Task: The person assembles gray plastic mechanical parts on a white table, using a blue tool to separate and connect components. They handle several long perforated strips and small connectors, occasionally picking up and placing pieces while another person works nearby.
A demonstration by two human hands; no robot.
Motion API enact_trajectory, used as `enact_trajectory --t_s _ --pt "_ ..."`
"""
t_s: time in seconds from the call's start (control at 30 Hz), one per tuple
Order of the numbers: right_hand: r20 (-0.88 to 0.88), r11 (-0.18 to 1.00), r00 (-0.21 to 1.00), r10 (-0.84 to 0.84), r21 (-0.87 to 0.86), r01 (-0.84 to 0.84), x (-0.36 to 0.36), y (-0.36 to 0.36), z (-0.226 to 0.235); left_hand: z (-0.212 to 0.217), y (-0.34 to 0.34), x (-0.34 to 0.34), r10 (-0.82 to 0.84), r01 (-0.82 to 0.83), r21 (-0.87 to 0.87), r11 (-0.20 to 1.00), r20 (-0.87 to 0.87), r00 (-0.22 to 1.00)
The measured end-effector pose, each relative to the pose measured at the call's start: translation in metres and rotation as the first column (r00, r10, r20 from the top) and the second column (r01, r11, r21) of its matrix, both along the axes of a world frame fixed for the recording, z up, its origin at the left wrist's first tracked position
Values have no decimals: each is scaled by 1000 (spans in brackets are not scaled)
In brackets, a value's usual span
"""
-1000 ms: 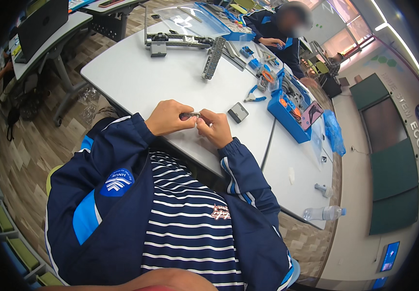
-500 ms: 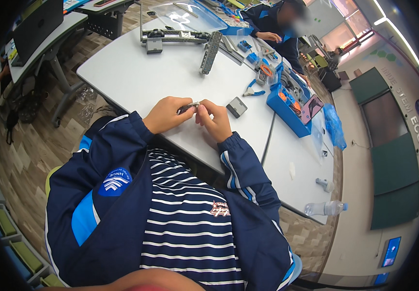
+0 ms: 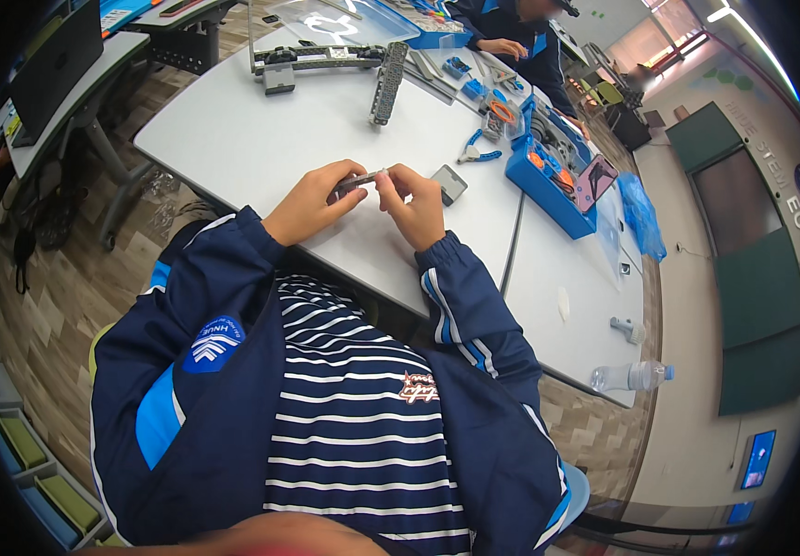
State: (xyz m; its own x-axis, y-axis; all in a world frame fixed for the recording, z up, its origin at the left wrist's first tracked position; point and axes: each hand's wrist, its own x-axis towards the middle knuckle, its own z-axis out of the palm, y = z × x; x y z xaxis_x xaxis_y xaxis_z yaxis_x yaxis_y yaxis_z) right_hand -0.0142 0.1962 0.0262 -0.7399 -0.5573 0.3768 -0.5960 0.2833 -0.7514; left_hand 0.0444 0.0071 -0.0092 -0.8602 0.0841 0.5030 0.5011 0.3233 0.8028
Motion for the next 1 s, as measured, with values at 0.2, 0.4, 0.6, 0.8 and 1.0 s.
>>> enact_trajectory --t_s 0.2,0.4,0.6,0.8,1.0 --pt "54 999 998 -11 -40 13 0 -1 -2 -2 0 -4 17 -16 11 1000 -116 993" --pt "59 1000 998 29 8 -29 2 -1 0 -2 -2 -2 -19 23 58 998 -58 998" --pt "39 997 997 68 41 -70 3 -4 -2 0 -5 -2 -11 9 -26 1000 -75 997" --pt "52 996 996 74 43 -76 3 -4 -4 0 -4 -1 -20 18 -31 999 -76 997" --pt "76 997 995 68 32 -71 6 -6 -5 -4 -3 -3 -41 32 -87 996 -99 994"
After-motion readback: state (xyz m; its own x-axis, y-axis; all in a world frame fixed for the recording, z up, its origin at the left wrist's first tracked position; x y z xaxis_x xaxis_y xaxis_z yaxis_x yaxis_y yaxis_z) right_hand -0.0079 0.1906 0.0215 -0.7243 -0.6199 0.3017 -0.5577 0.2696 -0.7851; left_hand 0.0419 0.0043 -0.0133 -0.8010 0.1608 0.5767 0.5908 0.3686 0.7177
